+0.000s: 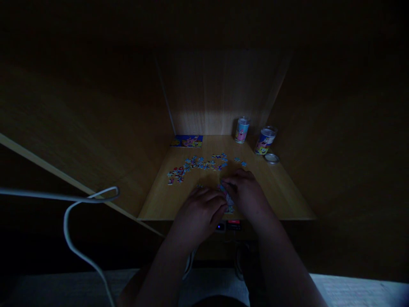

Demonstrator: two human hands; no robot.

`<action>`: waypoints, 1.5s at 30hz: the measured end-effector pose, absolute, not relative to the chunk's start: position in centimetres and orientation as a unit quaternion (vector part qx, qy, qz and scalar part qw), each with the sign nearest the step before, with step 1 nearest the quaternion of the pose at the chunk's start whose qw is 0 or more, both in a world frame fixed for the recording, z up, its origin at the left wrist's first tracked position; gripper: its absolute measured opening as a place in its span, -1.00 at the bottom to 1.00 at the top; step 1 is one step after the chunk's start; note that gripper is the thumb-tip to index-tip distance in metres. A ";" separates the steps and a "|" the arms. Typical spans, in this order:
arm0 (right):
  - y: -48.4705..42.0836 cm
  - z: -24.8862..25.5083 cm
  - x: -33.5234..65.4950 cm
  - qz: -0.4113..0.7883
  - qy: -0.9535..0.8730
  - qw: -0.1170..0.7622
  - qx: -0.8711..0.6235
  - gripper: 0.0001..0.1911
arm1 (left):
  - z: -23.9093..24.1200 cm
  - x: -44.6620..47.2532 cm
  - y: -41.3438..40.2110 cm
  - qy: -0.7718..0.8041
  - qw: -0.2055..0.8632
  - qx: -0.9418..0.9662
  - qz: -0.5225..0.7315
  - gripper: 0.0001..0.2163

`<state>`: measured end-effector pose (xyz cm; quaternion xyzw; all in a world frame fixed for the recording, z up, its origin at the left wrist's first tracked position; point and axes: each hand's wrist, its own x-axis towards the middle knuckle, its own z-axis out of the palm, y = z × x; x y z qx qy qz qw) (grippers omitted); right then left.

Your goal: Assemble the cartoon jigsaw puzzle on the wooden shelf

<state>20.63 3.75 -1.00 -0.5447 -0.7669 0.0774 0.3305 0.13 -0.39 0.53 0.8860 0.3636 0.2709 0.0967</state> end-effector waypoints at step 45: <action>3.2 -0.6 23.3 0.129 -0.813 0.366 -0.434 -0.56 | 0.8 -6.3 1.0 0.498 0.004 0.804 0.325 -0.88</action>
